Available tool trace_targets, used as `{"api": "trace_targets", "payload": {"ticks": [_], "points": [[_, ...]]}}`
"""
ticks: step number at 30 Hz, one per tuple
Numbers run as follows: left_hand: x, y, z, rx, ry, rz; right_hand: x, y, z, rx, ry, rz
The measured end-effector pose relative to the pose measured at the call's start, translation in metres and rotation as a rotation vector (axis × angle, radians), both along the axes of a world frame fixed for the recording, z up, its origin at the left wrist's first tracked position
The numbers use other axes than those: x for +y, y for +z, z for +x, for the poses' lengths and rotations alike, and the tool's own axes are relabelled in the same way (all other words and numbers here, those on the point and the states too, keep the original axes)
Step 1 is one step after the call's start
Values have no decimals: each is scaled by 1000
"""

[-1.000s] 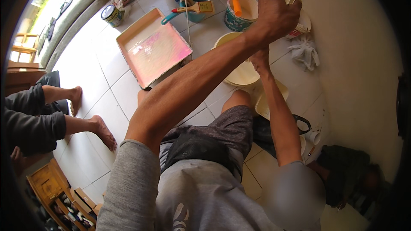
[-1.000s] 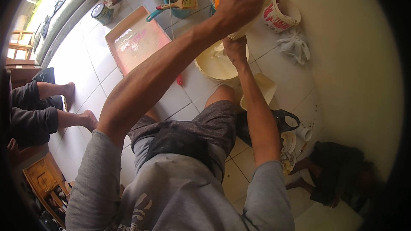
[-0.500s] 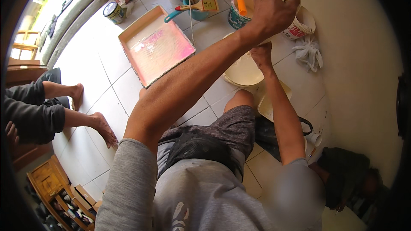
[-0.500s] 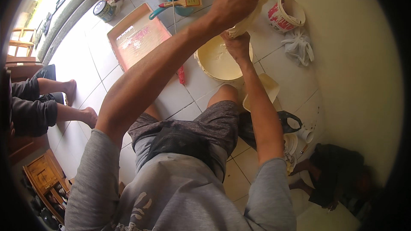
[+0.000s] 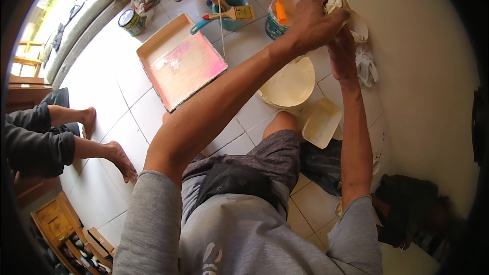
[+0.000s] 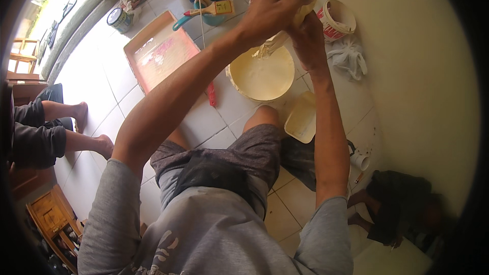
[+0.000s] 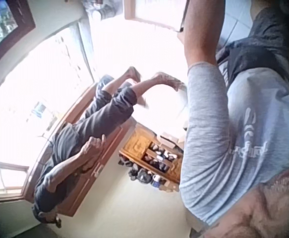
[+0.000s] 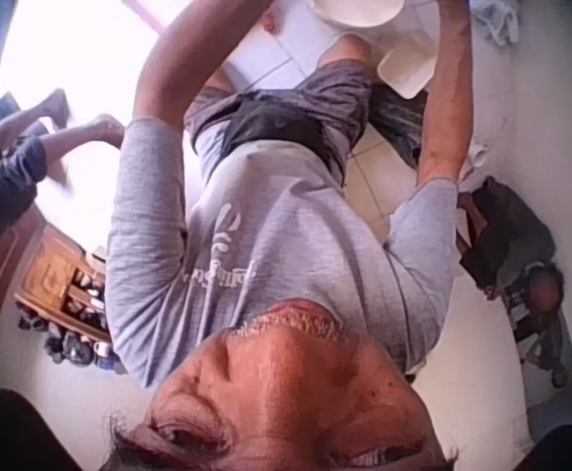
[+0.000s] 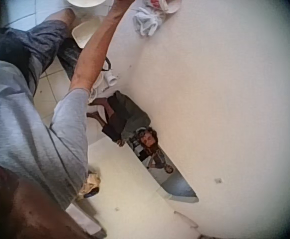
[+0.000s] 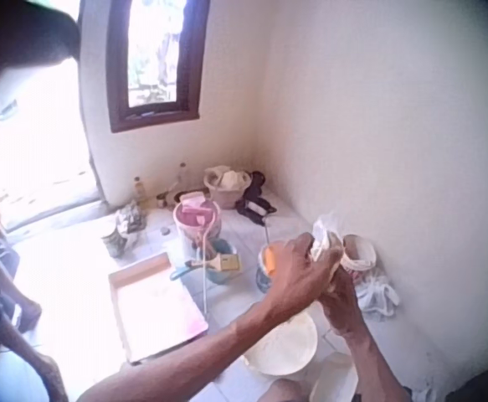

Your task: The person stirs a liquid in a white bucket using a wooden stick, then pours a small portion of the liquid into a white cloth and squeezes the cloth by hand.

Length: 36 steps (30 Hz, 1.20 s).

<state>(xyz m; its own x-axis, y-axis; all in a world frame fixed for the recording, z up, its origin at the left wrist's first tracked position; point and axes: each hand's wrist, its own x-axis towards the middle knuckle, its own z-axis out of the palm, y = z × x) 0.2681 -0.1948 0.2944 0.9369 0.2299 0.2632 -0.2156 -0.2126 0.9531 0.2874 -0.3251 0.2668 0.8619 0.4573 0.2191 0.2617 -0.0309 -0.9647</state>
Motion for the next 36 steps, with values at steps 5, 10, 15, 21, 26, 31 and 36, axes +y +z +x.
{"api": "trace_targets", "payload": {"ticks": [5,10,15,21,26,31,36], "points": [[34,-15,0,-262,-397,44,-5,0,0,88,-54,19],[39,-20,-10,33,-470,-201,-12,-5,-4,290,-88,263],[40,-29,-9,49,-369,-103,-15,-12,-1,352,-106,418],[46,-33,-17,-22,-139,-22,-21,-16,0,346,-111,476],[39,-37,-17,-2,-40,23,-29,-31,13,-40,-98,214],[30,-53,-13,-41,67,55,-21,-16,14,555,-72,720],[44,-41,-11,54,-74,265,-46,-37,33,-33,-224,296]]}}
